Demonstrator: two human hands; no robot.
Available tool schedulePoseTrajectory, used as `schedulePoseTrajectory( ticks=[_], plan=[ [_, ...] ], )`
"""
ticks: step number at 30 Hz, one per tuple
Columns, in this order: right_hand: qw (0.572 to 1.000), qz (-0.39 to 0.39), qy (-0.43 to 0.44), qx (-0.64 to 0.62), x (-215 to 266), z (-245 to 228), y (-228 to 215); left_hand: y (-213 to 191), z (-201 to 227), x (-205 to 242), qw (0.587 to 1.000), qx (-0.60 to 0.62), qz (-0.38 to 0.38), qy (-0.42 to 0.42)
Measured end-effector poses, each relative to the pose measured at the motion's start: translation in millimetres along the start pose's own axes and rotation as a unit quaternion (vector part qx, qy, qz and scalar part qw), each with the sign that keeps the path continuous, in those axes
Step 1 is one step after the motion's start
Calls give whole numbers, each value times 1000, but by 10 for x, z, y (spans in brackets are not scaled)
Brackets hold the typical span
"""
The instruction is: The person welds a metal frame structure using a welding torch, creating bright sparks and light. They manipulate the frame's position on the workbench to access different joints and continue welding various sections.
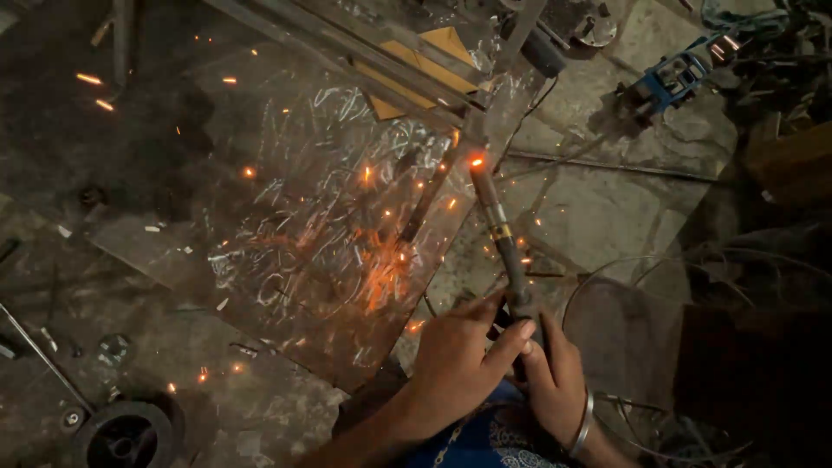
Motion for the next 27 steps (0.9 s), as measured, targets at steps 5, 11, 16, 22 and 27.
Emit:
schedulePoseTrajectory(
  ticks=[5, 11, 16, 22, 27],
  plan=[
    [997, -6, 39, 72, -68, -519, 234, -71, -41, 32, 1000, -14, -5, -16],
    [989, 20, -19, 144, -80, -516, 334, -134, -89, 16, 1000, 7, 12, -17],
    [988, 29, 13, 148, -81, -666, 400, -190, -90, 20, 999, 27, 32, 9],
    [992, 18, -16, 120, -98, -714, 467, -238, -79, 3, 996, 78, -6, -32],
    [990, 27, -27, 137, -73, -607, 444, -224, -111, 15, 995, 93, 1, -24]
  ],
)
Point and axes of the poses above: each hand's wrist, its own x-axis away from the middle knuckle, its own y-axis out of the palm, z = x × y, the point moved 2 cm from there along -x, towards the middle knuckle, and after that the axes turned 11 degrees about -x, right-handed, at the moved point
